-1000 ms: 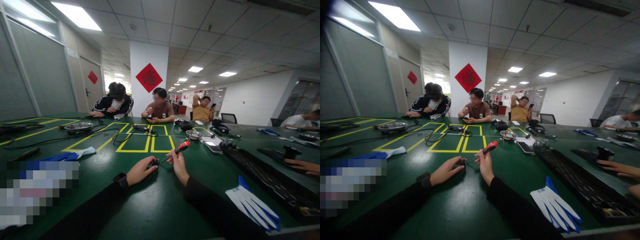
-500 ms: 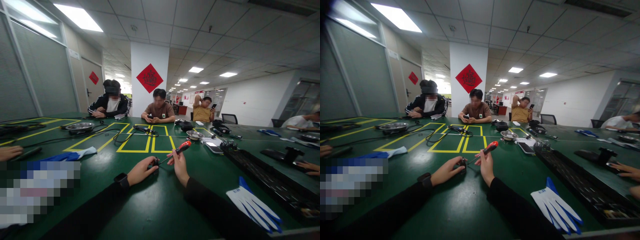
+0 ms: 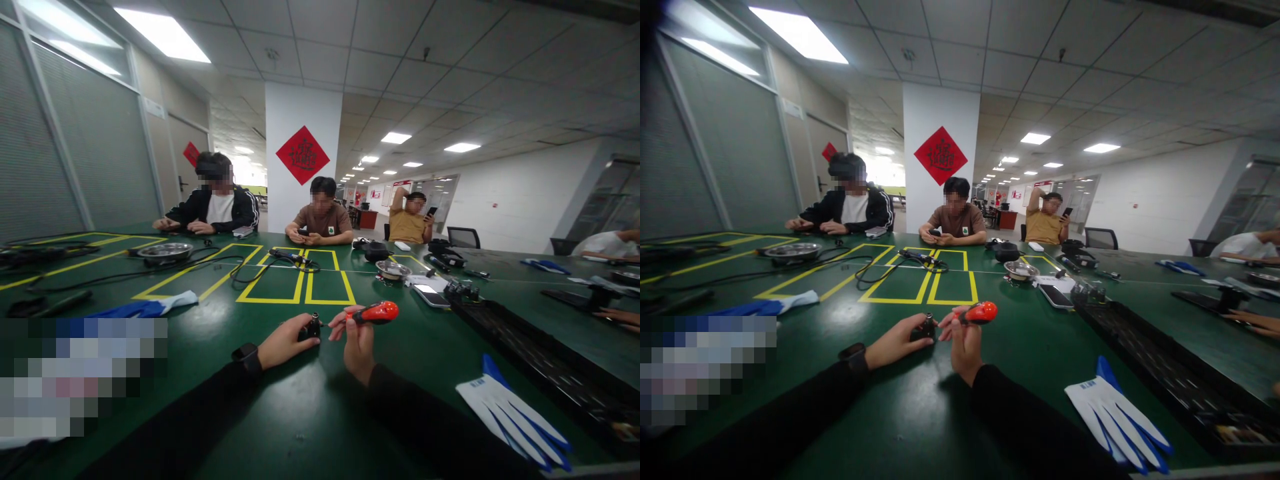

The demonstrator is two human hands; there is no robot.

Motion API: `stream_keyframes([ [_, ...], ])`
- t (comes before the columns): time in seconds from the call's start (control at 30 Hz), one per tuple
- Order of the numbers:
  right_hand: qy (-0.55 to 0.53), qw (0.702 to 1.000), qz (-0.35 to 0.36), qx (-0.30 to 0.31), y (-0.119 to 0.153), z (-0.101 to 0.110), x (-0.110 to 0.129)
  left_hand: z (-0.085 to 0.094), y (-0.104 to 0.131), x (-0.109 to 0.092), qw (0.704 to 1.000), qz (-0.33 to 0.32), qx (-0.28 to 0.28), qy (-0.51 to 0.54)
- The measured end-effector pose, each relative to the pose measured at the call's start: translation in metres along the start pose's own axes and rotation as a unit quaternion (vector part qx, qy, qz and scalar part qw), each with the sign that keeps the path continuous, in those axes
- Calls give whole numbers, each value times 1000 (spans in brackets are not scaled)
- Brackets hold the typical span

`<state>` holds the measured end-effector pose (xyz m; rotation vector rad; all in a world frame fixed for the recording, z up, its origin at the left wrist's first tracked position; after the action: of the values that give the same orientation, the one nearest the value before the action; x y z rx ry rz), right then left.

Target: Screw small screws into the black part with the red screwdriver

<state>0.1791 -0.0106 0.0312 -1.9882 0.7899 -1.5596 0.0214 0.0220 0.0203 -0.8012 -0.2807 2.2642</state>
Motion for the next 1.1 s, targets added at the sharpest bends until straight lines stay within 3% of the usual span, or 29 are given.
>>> stream_keyframes([
  [0.23,-46,997,9,63,4,-2,-1,1,0,-2,1000,8,5,-5],
  [0.4,-22,993,4,115,6,-6,-5,1,0,-3,1000,8,-6,-3],
  [0.7,-10,994,8,111,5,-5,-5,2,0,-3,1000,10,0,7],
  [1.1,-73,990,-62,100,-2,-13,4,4,-2,-6,999,29,-14,9],
])
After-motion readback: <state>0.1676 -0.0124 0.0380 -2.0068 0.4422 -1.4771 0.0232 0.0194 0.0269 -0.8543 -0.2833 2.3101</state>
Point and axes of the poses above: each hand's wrist, its own y-axis away from the middle knuckle, its own z-axis out of the back of the hand, x = y × z, the point moved 4 cm from there along -y, towards the middle knuckle, and after that the axes turned 4 degrees about -y, right-handed, at the moved point
